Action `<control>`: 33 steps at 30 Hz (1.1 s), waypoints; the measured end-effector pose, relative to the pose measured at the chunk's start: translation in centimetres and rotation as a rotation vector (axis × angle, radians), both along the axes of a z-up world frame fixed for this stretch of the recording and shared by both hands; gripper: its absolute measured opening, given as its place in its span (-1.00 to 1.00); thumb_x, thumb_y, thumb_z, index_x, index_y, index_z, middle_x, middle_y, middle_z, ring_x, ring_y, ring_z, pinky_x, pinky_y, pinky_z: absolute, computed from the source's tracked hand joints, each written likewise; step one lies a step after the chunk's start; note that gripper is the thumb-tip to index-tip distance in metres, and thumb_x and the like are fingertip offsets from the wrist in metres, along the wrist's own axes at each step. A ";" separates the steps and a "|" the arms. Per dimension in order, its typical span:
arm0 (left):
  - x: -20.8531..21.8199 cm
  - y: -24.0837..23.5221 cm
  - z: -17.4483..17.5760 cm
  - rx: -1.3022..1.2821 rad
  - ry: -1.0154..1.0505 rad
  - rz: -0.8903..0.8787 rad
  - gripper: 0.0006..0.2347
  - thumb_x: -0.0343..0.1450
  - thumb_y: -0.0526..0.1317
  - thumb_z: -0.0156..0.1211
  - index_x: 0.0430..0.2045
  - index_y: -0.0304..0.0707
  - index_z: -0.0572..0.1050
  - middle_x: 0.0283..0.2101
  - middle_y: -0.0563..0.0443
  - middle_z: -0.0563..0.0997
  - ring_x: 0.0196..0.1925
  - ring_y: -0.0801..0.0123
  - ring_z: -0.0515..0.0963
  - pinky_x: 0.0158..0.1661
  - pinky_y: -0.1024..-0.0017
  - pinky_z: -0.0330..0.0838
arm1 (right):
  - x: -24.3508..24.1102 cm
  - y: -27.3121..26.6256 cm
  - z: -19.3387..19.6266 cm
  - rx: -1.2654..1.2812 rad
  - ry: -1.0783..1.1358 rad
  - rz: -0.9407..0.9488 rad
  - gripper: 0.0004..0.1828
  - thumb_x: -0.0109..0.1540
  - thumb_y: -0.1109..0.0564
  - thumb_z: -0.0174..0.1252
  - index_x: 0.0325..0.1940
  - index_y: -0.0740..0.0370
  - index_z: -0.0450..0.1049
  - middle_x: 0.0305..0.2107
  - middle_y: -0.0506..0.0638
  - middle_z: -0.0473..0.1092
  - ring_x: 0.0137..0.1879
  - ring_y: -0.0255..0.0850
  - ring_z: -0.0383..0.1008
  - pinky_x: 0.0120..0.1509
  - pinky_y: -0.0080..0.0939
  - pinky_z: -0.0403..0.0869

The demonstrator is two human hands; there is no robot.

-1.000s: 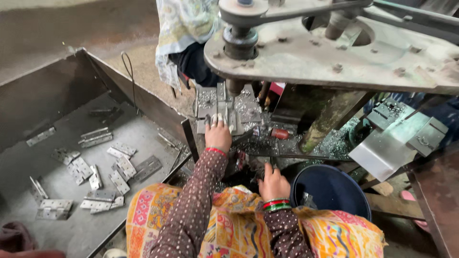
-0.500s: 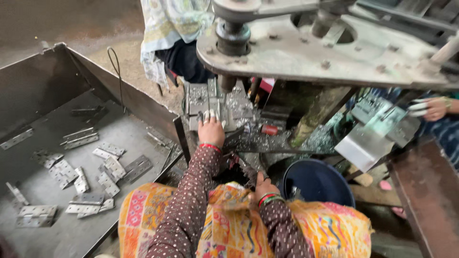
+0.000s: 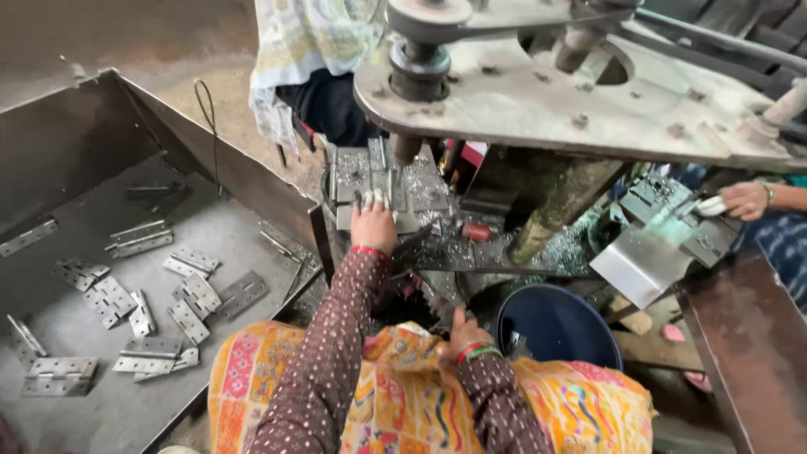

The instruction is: The person places metal hinges one at a time into a drilling machine to create holes, then moves the finished hinges into a metal bin.

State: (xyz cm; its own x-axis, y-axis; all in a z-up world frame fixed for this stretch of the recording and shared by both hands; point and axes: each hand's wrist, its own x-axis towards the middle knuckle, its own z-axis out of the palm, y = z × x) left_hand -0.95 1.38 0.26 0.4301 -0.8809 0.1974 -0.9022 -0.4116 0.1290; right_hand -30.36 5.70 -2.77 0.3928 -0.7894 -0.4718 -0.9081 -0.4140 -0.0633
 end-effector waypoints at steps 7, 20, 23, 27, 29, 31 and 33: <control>1.1 -1.6 0.5 -0.037 0.022 0.022 -0.73 0.44 -0.22 -0.04 -0.12 -0.18 0.63 0.26 -0.09 0.49 0.40 0.17 0.36 0.35 -0.01 0.08 | 0.4 -2.7 -0.6 -0.162 -0.023 0.079 0.08 0.07 -0.34 0.38 0.47 0.14 0.03 0.10 0.30 0.46 0.10 0.15 0.59 0.16 0.09 0.58; 1.7 -1.8 2.0 0.120 0.157 -0.027 -0.74 0.42 -0.20 0.01 -0.13 -0.16 0.63 0.24 -0.08 0.47 0.35 0.25 0.37 0.40 0.00 -0.05 | 1.0 -1.7 3.1 -0.116 0.011 0.039 0.25 0.07 -0.37 0.33 0.63 0.08 -0.16 0.22 0.31 0.36 0.23 0.18 0.52 0.28 0.09 0.52; 1.8 -3.2 1.5 -0.018 0.134 0.040 -0.76 0.48 -0.18 0.02 -0.15 -0.18 0.65 0.22 -0.07 0.52 0.36 0.20 0.40 0.33 -0.01 0.11 | 1.0 -2.8 1.1 -0.112 0.015 0.040 0.16 0.05 -0.35 0.38 0.53 0.13 -0.02 0.21 0.34 0.38 0.24 0.18 0.52 0.27 0.08 0.53; 3.0 -4.7 1.3 0.070 0.131 0.032 -0.70 0.45 -0.01 0.06 -0.16 -0.16 0.64 0.21 -0.06 0.49 0.30 0.21 0.41 0.33 0.00 0.05 | -0.2 -1.7 -4.0 0.091 0.090 0.046 0.09 0.09 -0.30 0.37 0.49 0.13 -0.04 0.10 0.34 0.39 0.10 0.19 0.54 0.11 0.10 0.54; 3.4 -4.6 1.1 0.078 0.126 -0.012 -0.76 0.49 -0.19 0.01 -0.12 -0.16 0.65 0.24 -0.05 0.54 0.27 0.26 0.52 0.32 0.07 0.19 | -0.6 -2.0 -4.2 0.055 0.045 0.056 0.06 0.11 -0.28 0.37 0.48 0.14 -0.04 0.04 0.33 0.40 0.03 0.20 0.55 0.03 0.11 0.55; 2.8 -3.5 1.0 0.093 0.125 -0.011 -0.75 0.49 -0.19 0.00 -0.10 -0.16 0.64 0.23 -0.04 0.55 0.27 0.26 0.52 0.35 0.07 0.15 | -1.2 -0.8 -3.0 -0.009 0.034 0.081 0.03 0.13 -0.26 0.37 0.46 0.14 -0.05 -0.01 0.33 0.40 -0.04 0.21 0.56 -0.05 0.12 0.56; 2.2 -2.5 2.1 0.090 0.121 0.002 -0.75 0.50 -0.18 0.00 -0.09 -0.16 0.63 0.21 -0.03 0.55 0.27 0.27 0.51 0.38 0.07 0.11 | -1.1 -0.2 -0.5 -0.222 -0.099 0.074 0.00 0.15 -0.24 0.36 0.44 0.14 -0.05 -0.07 0.33 0.40 -0.11 0.21 0.57 -0.13 0.13 0.56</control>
